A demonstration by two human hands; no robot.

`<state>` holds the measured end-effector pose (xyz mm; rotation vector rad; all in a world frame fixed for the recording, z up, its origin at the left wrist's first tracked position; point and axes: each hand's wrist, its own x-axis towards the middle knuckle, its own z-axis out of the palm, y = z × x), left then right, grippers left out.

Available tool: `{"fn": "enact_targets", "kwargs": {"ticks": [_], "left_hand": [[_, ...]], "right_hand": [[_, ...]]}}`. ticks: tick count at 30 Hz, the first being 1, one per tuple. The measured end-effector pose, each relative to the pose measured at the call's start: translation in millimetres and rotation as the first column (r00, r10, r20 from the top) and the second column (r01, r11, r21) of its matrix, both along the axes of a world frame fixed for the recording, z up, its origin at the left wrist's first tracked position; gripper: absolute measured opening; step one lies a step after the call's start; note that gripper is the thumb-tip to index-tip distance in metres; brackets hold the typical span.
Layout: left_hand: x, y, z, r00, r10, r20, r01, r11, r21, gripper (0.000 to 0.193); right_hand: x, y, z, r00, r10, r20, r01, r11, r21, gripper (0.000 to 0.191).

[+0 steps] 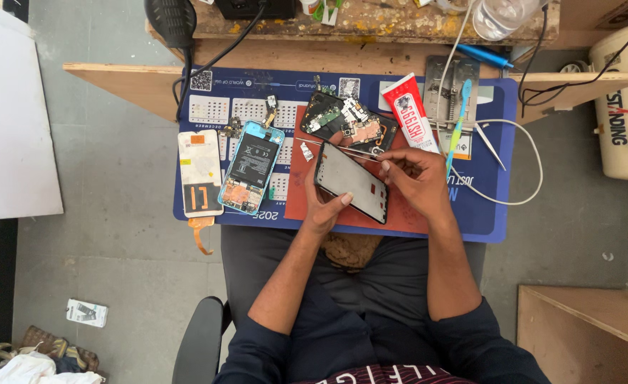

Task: The person uses tweezers to remove small components from a disassembled smartphone frame. They then handle a separate phone battery and place it on the work mat. The person continues to manipulate the phone frame and internal parts throughout the clip.

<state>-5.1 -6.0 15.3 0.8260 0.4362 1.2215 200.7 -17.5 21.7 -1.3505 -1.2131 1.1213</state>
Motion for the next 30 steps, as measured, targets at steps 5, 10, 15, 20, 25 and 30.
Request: {"fn": "enact_targets", "kwargs": {"ticks": [5,10,15,20,25,30], "left_hand": [[-0.1,0.3,1.3,1.000,-0.005,0.001,0.005,1.000,0.003,0.097],[-0.4,1.2,0.6,1.000,-0.012,0.010,0.012,1.000,0.003,0.096],[0.0,0.1,0.5,1.000,-0.013,0.021,0.013,1.000,0.002,0.096],[0.2,0.3,1.3,1.000,-0.014,0.019,0.014,1.000,0.006,0.096],[0.0,0.6,2.3,1.000,-0.010,0.017,0.010,1.000,0.006,0.095],[-0.9,0.8,1.7,1.000,-0.013,0.008,0.013,1.000,0.006,0.095]], "right_hand": [[0.8,-0.3,-2.9,1.000,-0.001,-0.018,0.001,1.000,-0.009,0.016],[0.5,0.1,-5.8,1.000,-0.002,-0.025,0.002,1.000,-0.002,0.016],[0.8,-0.3,-6.1,1.000,-0.003,-0.026,0.002,1.000,-0.014,0.016],[0.8,-0.6,-3.6,1.000,0.006,-0.016,-0.006,1.000,-0.002,0.016],[0.7,-0.6,-0.9,1.000,0.008,0.016,-0.008,1.000,0.005,0.017],[-1.1,-0.3,-0.3,1.000,-0.011,0.016,0.011,1.000,-0.017,0.016]]}}
